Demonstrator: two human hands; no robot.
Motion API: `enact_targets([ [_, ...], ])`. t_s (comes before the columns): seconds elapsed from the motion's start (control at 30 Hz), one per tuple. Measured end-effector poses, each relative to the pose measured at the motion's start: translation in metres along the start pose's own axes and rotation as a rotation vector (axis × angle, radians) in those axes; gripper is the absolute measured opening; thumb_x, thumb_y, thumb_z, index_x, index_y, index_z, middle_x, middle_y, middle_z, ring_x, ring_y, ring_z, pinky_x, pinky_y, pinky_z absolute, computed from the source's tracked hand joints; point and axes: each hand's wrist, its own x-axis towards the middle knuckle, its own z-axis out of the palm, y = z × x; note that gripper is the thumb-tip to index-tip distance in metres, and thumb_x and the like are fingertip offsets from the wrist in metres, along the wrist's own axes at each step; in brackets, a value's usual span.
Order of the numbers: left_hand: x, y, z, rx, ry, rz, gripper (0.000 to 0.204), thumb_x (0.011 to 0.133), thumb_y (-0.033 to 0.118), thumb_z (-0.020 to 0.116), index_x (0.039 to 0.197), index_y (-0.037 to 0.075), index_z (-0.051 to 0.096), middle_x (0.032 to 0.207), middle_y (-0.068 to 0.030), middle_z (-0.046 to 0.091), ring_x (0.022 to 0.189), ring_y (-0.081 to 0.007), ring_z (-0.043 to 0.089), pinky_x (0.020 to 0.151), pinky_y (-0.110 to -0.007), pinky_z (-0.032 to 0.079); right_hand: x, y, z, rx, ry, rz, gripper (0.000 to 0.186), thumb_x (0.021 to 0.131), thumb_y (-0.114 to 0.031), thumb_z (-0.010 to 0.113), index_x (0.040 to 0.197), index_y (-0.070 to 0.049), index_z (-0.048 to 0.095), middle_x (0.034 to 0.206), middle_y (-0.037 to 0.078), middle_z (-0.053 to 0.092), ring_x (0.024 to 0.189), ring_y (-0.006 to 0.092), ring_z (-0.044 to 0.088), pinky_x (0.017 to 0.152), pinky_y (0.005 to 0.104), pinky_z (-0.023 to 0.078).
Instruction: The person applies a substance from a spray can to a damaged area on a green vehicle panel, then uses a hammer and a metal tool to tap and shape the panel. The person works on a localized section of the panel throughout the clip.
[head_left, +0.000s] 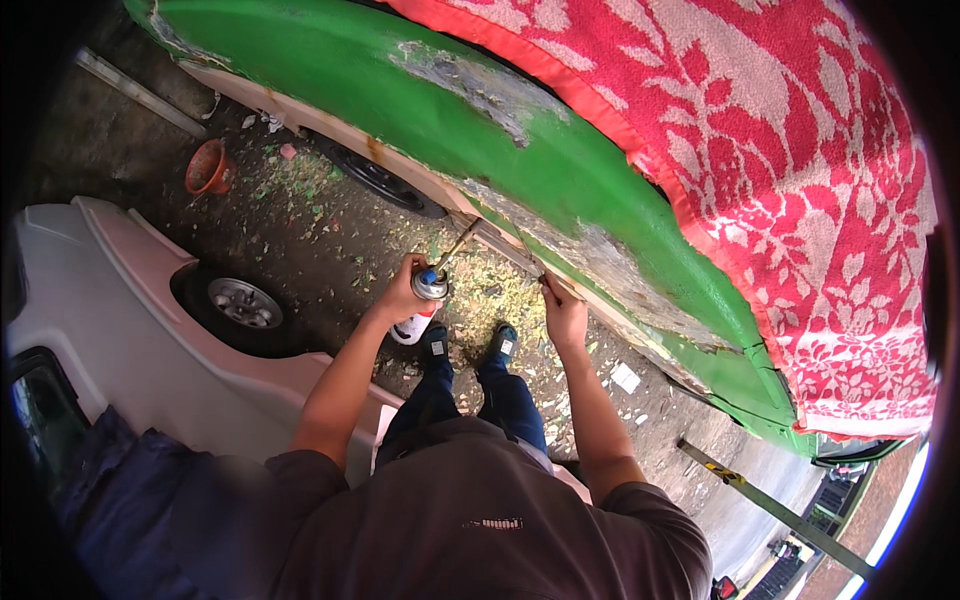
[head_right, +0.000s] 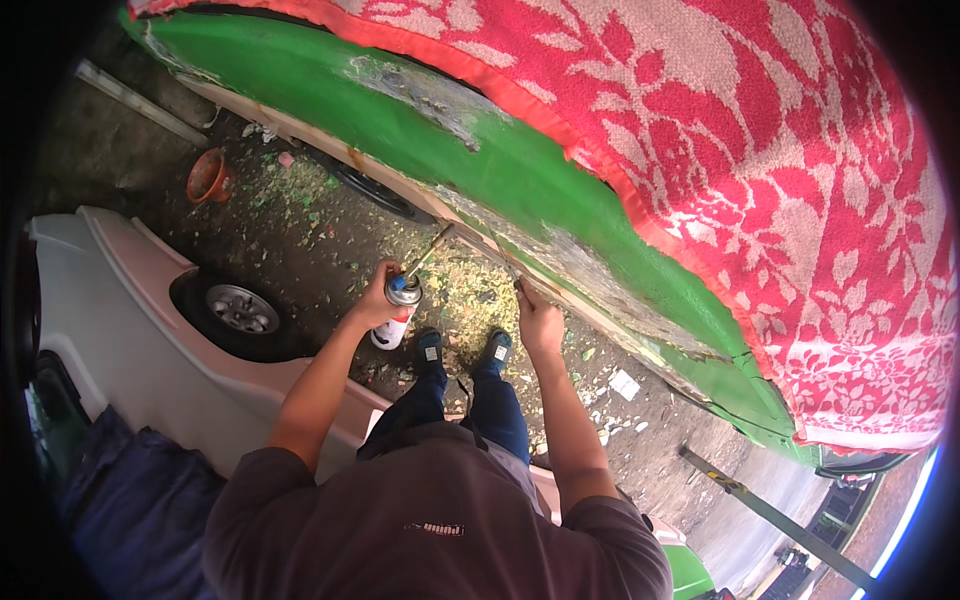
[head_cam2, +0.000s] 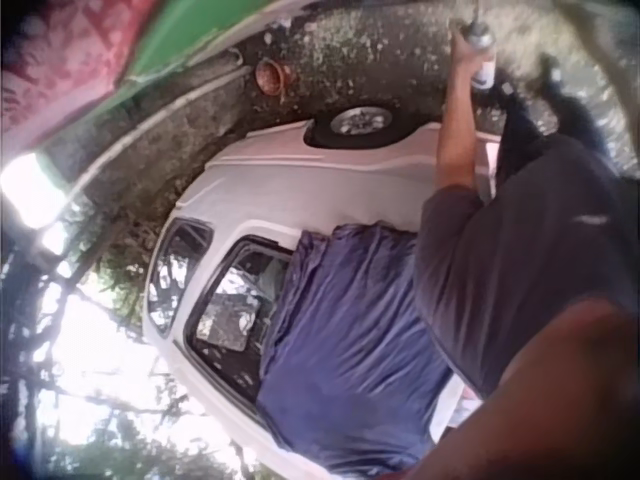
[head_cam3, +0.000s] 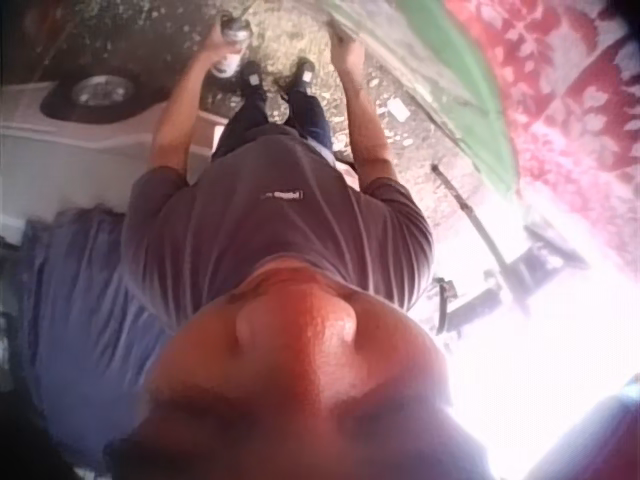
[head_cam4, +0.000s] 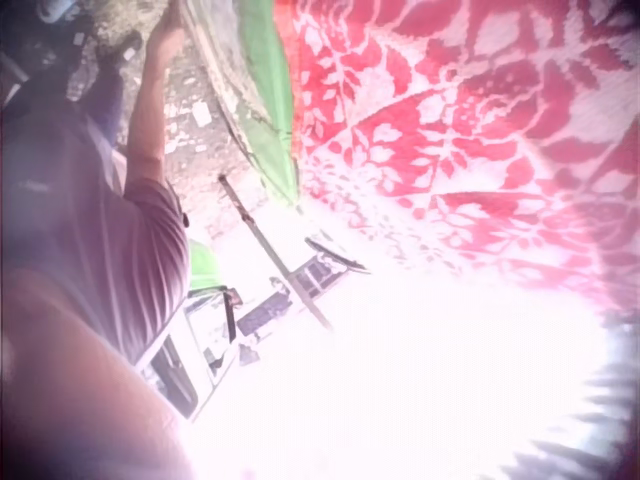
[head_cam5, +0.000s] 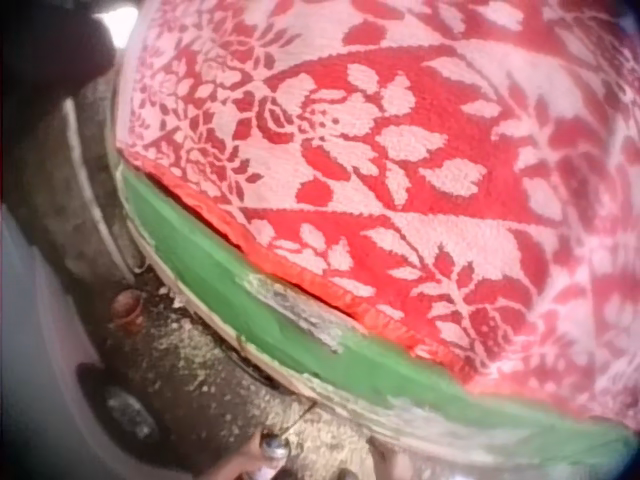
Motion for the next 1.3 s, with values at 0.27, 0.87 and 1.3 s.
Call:
enact_targets([
  [0.27,-0.016,-0.013,-0.016,-0.091,0.055,0.017,0.079,0.060,0.007,0.081,0.124,0.012,0.034,0.112,-0.0056,0.048,0.106,-0.0159,0.050,0.094,-0.034,0.043,0.009,0.006,0.002,0.009,0.007,-0.056,0.029,0.089,-0.025,0.067,0.116,-0.018,0.070,0.104,0.017,0.069,0.093,0.0357,0.066,0.080,0.0427,0.053],
  [0.87,-0.003,-0.004,-0.015,-0.061,0.083,0.104,0.076,0.060,0.008,0.083,0.119,0.010,0.036,0.105,-0.0059,0.049,0.100,-0.0175,0.052,0.088,-0.033,0.045,0.010,-0.003,0.013,-0.130,0.060,-0.115,0.029,0.090,-0.026,0.064,0.118,-0.021,0.069,0.098,0.018,0.069,0.087,0.0383,0.066,0.076,0.0447,0.053],
  [1.3,-0.013,0.013,-0.027,-0.085,0.077,0.024,0.078,0.061,0.008,0.081,0.124,0.013,0.034,0.112,-0.0047,0.048,0.106,-0.0178,0.050,0.094,-0.034,0.042,0.015,-0.012,0.000,-0.026,-0.024,-0.123,0.032,0.090,-0.024,0.064,0.121,-0.022,0.067,0.102,0.018,0.069,0.091,0.0374,0.066,0.079,0.0436,0.053],
])
